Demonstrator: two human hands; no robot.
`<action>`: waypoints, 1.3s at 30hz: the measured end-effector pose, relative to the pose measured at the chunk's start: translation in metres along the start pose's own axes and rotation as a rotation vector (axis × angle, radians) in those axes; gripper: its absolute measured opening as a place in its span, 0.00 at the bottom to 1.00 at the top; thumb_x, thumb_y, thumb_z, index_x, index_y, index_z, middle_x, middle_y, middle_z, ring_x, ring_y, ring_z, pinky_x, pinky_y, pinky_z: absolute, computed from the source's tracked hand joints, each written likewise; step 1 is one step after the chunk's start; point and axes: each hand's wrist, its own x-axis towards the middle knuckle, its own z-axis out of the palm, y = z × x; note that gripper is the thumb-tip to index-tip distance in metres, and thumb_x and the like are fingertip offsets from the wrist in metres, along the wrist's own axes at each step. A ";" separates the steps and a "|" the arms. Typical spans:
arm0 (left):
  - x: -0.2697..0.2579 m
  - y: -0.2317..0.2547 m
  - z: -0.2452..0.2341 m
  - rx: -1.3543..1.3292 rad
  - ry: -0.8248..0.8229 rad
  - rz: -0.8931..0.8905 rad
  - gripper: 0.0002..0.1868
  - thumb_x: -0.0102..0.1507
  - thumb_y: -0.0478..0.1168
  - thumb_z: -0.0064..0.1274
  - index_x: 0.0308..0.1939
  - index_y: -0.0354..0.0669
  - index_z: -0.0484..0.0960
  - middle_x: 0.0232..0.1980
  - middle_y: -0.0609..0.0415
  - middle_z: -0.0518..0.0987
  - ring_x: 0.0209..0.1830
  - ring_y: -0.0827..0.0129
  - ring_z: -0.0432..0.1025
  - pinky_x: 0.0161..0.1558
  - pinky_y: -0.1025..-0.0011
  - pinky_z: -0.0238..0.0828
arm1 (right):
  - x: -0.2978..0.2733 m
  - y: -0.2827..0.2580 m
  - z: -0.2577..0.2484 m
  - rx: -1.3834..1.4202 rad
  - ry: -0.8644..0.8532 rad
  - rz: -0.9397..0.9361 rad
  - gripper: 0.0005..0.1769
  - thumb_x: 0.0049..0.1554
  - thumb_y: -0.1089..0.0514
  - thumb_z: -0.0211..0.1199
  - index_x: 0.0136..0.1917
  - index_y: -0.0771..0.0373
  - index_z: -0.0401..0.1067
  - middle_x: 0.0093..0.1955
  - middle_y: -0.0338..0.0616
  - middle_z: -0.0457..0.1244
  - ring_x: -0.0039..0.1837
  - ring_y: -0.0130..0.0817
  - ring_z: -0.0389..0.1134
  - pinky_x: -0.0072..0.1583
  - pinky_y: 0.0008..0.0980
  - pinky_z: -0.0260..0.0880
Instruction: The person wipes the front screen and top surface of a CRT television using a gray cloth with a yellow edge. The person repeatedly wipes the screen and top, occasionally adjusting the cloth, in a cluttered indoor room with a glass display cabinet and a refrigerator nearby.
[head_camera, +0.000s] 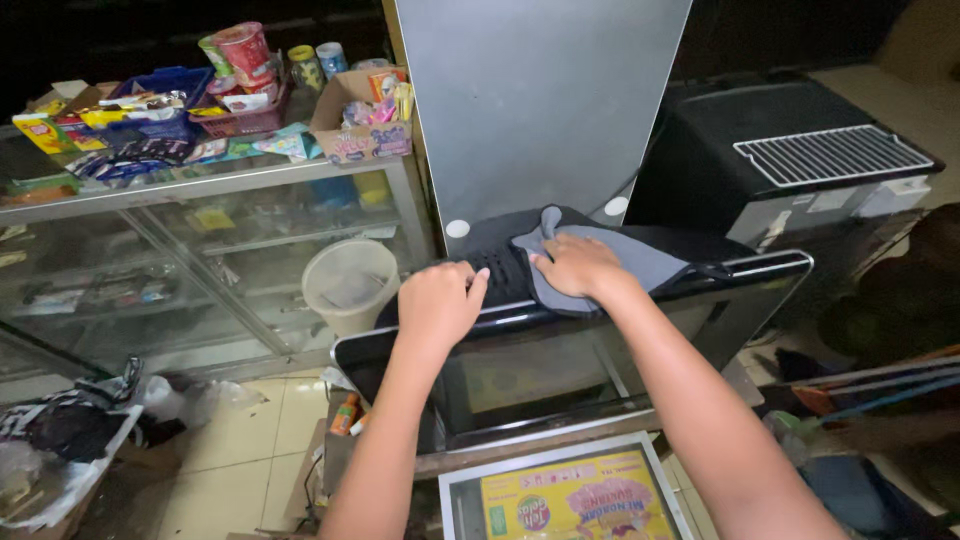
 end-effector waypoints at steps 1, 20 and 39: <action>0.008 -0.004 0.003 -0.010 0.041 0.043 0.20 0.69 0.56 0.48 0.43 0.47 0.86 0.46 0.49 0.84 0.49 0.54 0.77 0.51 0.57 0.73 | 0.008 0.001 0.000 -0.009 -0.017 0.003 0.36 0.65 0.34 0.39 0.75 0.58 0.63 0.80 0.51 0.51 0.80 0.54 0.51 0.77 0.49 0.47; 0.043 -0.019 0.040 -0.072 -0.386 0.021 0.38 0.69 0.59 0.30 0.77 0.40 0.56 0.82 0.48 0.51 0.83 0.60 0.44 0.77 0.49 0.34 | 0.200 0.012 0.104 -0.053 -0.374 -0.155 0.40 0.65 0.34 0.36 0.81 0.59 0.49 0.85 0.54 0.39 0.85 0.49 0.39 0.80 0.44 0.38; 0.045 -0.029 0.064 -0.136 -0.226 0.004 0.33 0.68 0.52 0.33 0.73 0.39 0.65 0.78 0.48 0.62 0.79 0.60 0.54 0.75 0.48 0.44 | 0.112 -0.049 0.043 -0.091 -0.302 -0.028 0.35 0.69 0.39 0.35 0.76 0.61 0.64 0.82 0.53 0.53 0.80 0.54 0.55 0.78 0.48 0.54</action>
